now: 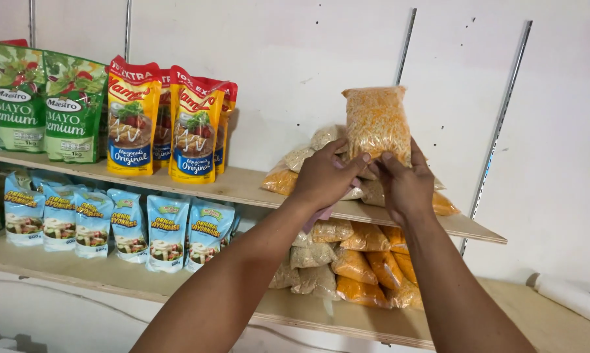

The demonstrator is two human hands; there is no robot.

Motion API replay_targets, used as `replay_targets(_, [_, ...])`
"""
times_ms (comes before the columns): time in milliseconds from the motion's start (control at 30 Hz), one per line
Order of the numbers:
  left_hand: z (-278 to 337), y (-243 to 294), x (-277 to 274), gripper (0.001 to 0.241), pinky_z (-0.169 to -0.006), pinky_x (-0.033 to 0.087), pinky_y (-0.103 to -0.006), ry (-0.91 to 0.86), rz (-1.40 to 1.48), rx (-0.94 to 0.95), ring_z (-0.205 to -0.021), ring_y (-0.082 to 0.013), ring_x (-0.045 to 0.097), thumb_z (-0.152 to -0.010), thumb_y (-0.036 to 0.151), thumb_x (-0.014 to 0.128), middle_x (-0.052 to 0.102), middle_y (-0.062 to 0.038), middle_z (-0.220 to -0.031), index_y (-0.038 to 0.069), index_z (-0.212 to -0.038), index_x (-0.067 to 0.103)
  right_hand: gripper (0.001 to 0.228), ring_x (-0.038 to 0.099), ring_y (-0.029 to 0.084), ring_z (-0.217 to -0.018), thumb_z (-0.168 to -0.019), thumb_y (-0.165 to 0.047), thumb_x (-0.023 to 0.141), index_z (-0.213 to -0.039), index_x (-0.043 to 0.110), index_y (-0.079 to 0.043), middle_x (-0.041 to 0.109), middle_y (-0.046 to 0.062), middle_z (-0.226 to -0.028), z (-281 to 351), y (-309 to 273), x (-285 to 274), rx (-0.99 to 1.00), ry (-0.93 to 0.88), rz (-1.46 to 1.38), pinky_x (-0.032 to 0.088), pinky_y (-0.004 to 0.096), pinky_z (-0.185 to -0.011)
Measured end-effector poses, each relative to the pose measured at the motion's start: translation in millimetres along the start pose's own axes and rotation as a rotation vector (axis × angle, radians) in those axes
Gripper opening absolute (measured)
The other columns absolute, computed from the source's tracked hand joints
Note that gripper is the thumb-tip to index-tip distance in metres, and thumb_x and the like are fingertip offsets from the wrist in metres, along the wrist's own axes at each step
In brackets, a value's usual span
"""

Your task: Cleaning and organizing various packaged products on store shelves using a cloth.

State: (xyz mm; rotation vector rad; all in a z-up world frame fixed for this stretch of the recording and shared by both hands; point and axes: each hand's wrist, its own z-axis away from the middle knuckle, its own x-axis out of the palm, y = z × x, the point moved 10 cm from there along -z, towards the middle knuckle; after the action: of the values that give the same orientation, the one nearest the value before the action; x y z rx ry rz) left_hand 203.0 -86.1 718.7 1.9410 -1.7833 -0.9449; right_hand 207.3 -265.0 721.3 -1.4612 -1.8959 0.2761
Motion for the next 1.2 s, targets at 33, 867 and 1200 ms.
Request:
replay_targets(33, [6.3, -1.0, 4.1, 0.083, -0.076, 0.060, -0.0313, 0.000, 0.000, -0.008, -0.084, -0.0177, 0.079, -0.087, 0.052, 0.066, 0.076, -0.010, -0.090, 0.009, -0.154, 0.042, 0.063, 0.071, 0.025, -0.106, -0.097, 0.004, 0.056, -0.156, 0.036, -0.004, 0.066, 0.018, -0.128, -9.8, 2.8, -5.3, 0.008, 0.001, 0.000, 0.064, 0.034, -0.089])
replay_targets(867, [-11.7, -38.1, 25.4, 0.064, -0.092, 0.054, -0.0413, 0.035, -0.344, -0.094, -0.104, -0.0262, 0.069, -0.086, 0.043, 0.067, 0.068, -0.012, -0.116, 0.014, -0.142, 0.058, 0.052, 0.074, 0.031, -0.091, -0.100, -0.021, 0.068, -0.147, 0.049, -0.008, 0.073, 0.020, -0.110, -126.6, 14.2, -13.2, -0.363, 0.074, 1.092, 0.059, 0.043, -0.078])
replay_targets(1200, [-29.5, -7.6, 14.7, 0.067, -0.107, 0.048, -0.0449, 0.003, -0.511, -0.081, -0.128, -0.0317, 0.059, -0.093, 0.047, 0.061, 0.045, -0.017, -0.148, 0.015, -0.150, 0.047, 0.067, 0.033, 0.050, -0.146, -0.105, -0.049, 0.050, -0.164, 0.035, -0.019, 0.025, 0.025, -0.162, -89.3, 7.5, 17.2, -0.703, 0.054, 1.741, 0.031, 0.060, -0.116])
